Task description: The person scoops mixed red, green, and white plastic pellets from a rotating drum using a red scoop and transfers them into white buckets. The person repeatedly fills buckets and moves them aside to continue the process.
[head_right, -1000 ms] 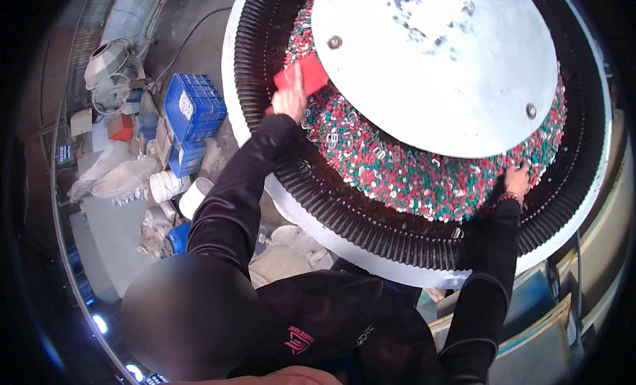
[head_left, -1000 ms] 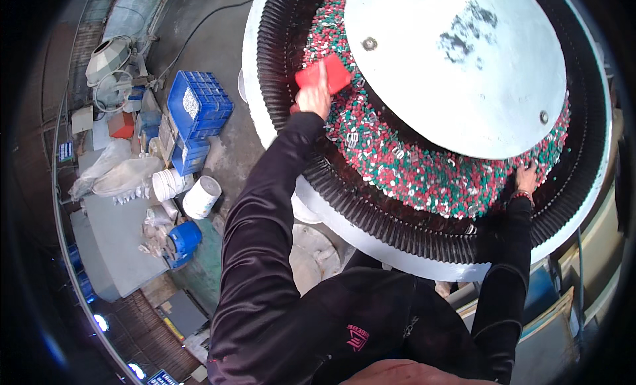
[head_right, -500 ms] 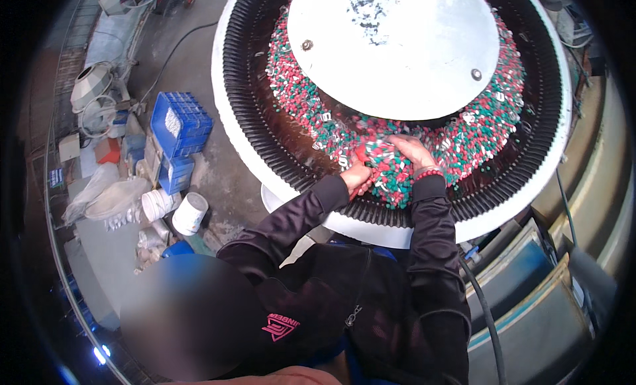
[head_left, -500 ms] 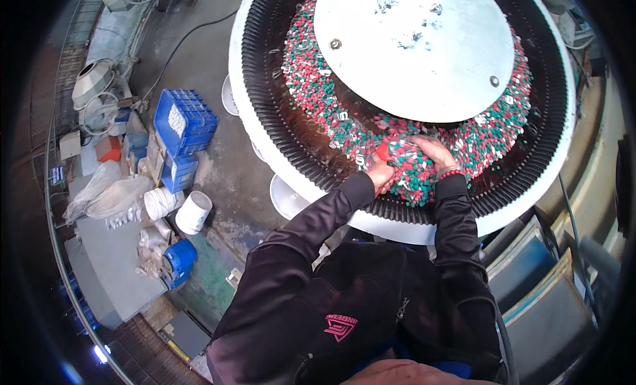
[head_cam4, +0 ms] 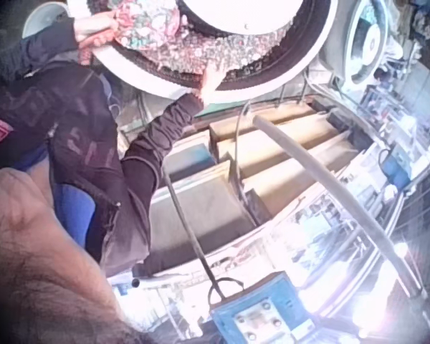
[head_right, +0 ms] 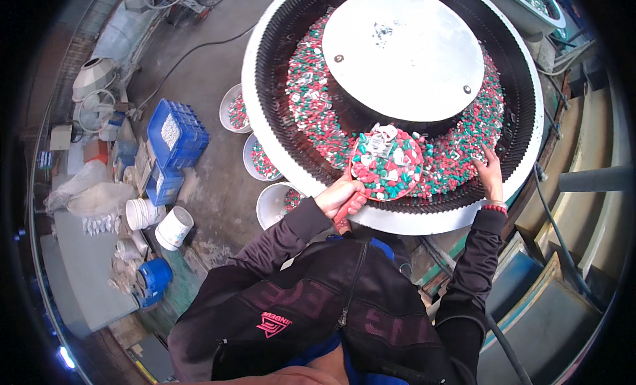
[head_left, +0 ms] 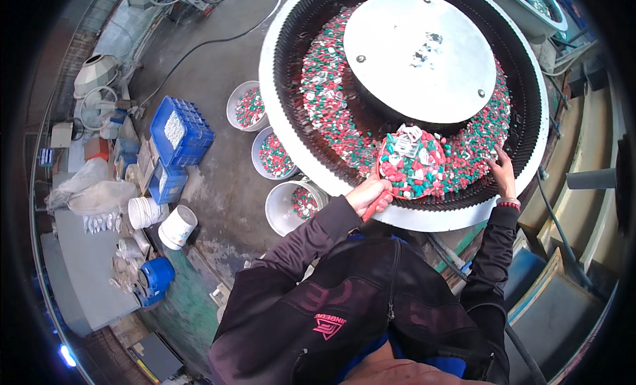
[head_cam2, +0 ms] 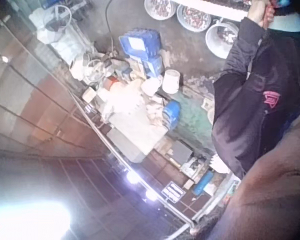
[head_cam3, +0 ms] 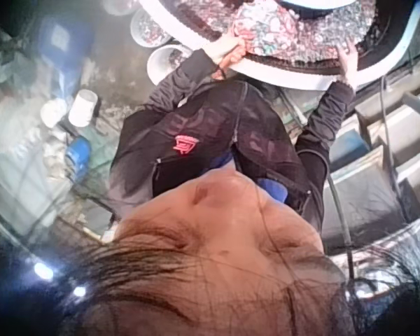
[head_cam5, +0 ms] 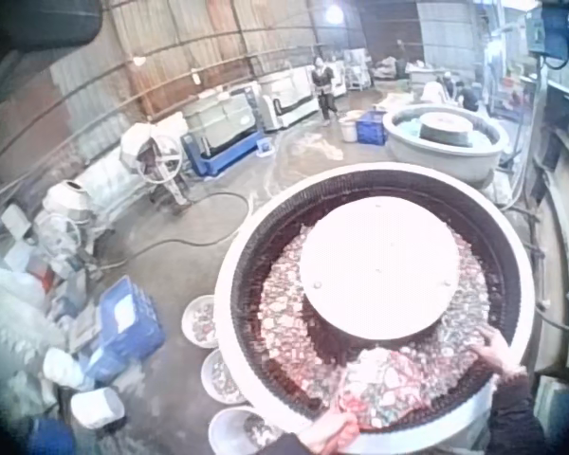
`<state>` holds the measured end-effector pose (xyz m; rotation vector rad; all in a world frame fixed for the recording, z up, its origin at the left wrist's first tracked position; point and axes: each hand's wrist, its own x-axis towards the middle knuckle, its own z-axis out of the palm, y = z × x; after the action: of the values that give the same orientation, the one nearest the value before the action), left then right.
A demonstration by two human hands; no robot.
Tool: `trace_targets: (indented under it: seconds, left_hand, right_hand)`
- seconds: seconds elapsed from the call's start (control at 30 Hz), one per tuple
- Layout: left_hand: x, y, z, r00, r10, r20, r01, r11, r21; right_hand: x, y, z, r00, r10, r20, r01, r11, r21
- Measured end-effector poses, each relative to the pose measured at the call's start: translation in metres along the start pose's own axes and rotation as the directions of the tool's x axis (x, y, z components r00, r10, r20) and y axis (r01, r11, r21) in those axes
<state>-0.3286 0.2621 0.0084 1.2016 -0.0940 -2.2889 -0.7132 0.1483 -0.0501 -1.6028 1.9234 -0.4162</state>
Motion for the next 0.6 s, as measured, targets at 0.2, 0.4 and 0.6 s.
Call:
trace_targets:
  seconds: [0.2,0.4,0.6]
  left_hand:
    - [-0.097,-0.003,-0.026,0.98,0.197,0.01,-0.196,0.977,-0.08]
    - [-0.208,-0.026,-0.093,0.959,0.276,-0.066,-0.281,0.956,-0.084]
    - [-0.289,-0.083,-0.181,0.837,0.362,-0.41,-0.472,0.857,-0.207]
  right_hand:
    - [-0.022,-0.009,0.017,0.995,-0.079,0.066,0.053,0.943,0.327]
    - [-0.031,-0.035,0.034,0.989,-0.098,0.108,0.064,0.957,0.282]
    - [-0.058,-0.05,0.04,0.971,-0.049,0.234,-0.049,0.917,0.396]
